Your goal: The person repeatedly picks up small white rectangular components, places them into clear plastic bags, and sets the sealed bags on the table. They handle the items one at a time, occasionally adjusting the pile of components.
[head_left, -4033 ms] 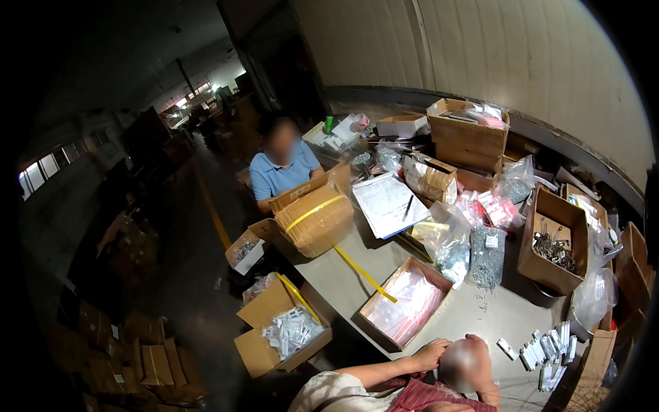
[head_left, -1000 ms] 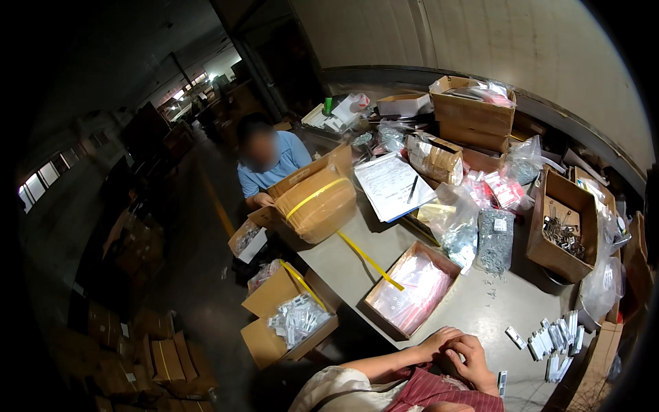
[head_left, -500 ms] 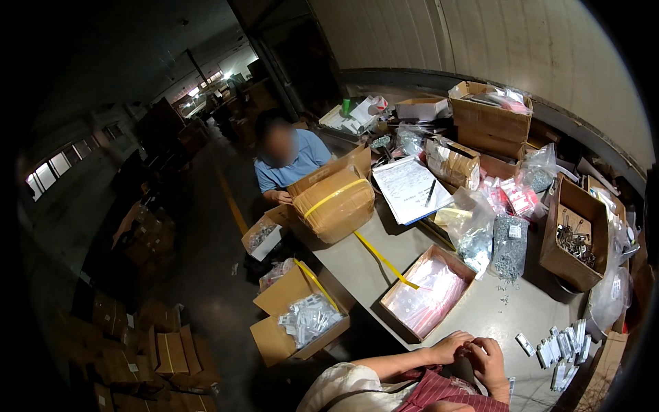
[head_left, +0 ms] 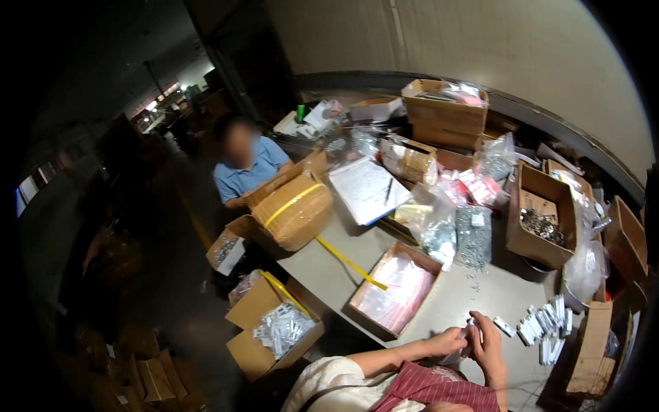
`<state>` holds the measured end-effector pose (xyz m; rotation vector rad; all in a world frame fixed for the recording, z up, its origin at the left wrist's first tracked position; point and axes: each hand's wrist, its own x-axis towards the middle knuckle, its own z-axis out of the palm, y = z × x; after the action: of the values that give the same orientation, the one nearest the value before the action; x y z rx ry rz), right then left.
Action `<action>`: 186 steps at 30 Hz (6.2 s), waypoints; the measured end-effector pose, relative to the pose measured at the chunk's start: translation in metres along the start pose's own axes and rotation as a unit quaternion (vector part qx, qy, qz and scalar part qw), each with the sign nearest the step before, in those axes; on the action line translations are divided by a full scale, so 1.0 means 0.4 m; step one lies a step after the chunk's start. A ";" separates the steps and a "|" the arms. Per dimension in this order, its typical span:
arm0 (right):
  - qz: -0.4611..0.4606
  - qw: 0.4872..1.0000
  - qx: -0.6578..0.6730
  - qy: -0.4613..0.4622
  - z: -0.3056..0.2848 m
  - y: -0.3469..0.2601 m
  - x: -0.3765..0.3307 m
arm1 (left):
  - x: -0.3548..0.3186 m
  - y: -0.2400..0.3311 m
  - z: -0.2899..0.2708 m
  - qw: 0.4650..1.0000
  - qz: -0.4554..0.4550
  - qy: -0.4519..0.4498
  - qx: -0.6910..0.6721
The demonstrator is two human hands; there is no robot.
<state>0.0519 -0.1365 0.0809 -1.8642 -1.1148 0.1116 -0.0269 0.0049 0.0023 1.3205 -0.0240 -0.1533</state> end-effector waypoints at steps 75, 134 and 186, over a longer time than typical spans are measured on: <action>-0.163 0.984 -0.074 0.010 -0.030 -0.084 -0.053 | -0.013 0.001 0.003 0.986 0.068 -0.009 0.150; 0.099 0.995 -0.010 0.023 0.052 0.242 0.052 | -0.041 -0.034 -0.053 0.990 -0.082 0.060 0.094; 0.053 0.960 -0.275 -0.020 0.115 0.281 -0.080 | -0.058 -0.005 -0.017 0.965 -0.026 0.179 0.190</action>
<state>0.0834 -0.1467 -0.0405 -2.4245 -1.1497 -0.1121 -0.0492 0.0138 0.0003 1.7163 0.3021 0.0511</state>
